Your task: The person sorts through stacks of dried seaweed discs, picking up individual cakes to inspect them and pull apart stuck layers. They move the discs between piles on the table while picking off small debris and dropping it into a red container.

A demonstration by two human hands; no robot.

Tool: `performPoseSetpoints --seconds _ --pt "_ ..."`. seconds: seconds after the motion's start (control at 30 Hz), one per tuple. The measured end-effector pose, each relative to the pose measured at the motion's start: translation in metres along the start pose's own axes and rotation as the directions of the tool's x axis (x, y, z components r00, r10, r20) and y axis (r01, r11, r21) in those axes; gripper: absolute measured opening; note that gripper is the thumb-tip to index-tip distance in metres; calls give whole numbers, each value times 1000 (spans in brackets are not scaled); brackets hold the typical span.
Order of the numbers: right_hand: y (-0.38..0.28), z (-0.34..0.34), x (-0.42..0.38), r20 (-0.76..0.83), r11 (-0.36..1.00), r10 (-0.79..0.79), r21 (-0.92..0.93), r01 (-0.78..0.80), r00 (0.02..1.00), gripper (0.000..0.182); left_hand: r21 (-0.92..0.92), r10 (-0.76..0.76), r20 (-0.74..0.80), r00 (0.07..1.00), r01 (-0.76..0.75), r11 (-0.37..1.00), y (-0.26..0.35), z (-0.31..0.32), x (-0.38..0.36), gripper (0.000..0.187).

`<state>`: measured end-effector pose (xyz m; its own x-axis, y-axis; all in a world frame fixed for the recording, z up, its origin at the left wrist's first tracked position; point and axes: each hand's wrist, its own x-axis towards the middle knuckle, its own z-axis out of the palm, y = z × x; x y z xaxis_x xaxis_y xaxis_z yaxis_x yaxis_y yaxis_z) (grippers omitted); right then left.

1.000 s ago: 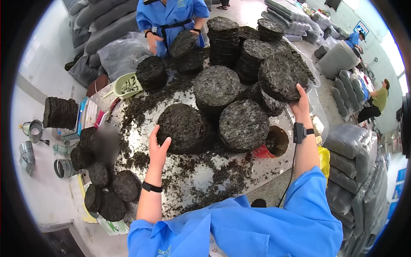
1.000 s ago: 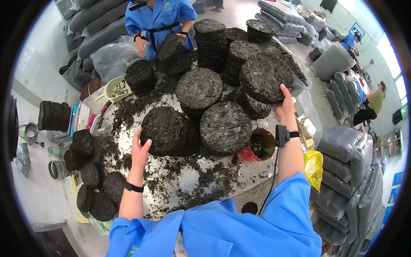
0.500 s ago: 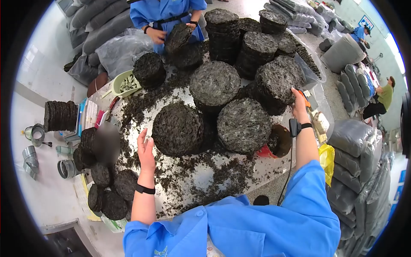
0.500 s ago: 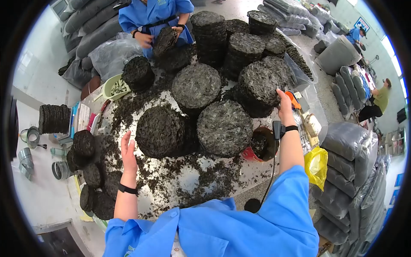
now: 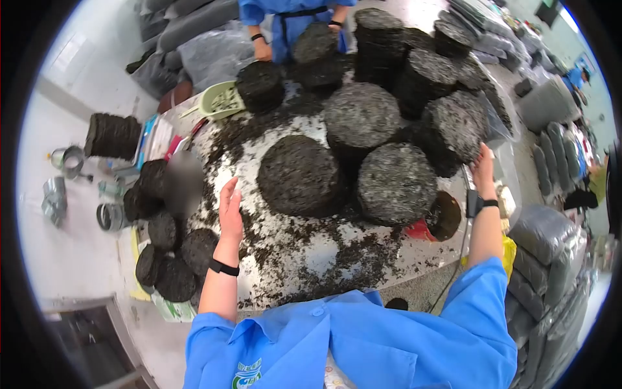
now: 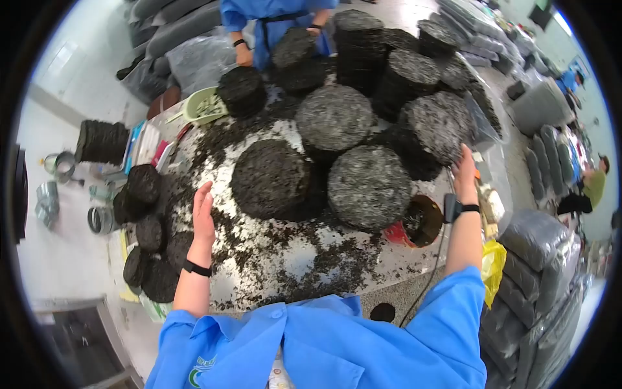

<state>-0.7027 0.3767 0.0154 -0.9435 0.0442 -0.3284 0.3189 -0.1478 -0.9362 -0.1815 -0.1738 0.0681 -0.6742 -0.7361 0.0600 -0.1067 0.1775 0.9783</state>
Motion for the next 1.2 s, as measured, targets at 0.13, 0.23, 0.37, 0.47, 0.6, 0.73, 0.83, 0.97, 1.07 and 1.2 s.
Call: performPoseSetpoints --seconds 0.13,0.23,0.37,0.47,0.6,0.73,0.83,0.97,1.07,1.2 --pt "31 -76 47 192 733 -418 -505 455 888 29 270 -127 -51 991 136 953 -19 -43 -44 39" --pt "-13 -12 -94 -149 638 -769 -211 740 621 28 426 -489 44 871 426 798 -47 -103 -114 42" --pt "41 33 -280 622 606 -523 -209 767 583 24 485 -558 -350 752 655 579 -121 -208 -205 36" --pt "113 120 -411 751 867 321 -478 140 577 17 280 -534 -555 638 748 602 -171 -273 -245 36" --pt "218 184 -487 826 721 544 -551 421 150 22 456 131 -873 469 692 559 -160 -334 -238 44" --pt "258 297 -564 869 700 494 -421 576 34 20 87 45 -995 87 560 824 -173 -456 -209 66" --pt "287 388 -623 866 695 487 -462 551 113 20 -431 -470 -865 176 221 875 -159 -514 -178 69" --pt "309 499 -716 937 735 349 -269 623 -7 21 -645 -707 -519 481 322 693 -150 -548 -168 67" --pt "315 551 -771 984 804 158 -77 590 -86 37 -472 -521 -644 560 246 847 -164 -545 -176 70" --pt "276 576 -812 983 499 -124 181 848 -137 86 -374 -393 -532 750 208 904 -110 -469 -183 81"
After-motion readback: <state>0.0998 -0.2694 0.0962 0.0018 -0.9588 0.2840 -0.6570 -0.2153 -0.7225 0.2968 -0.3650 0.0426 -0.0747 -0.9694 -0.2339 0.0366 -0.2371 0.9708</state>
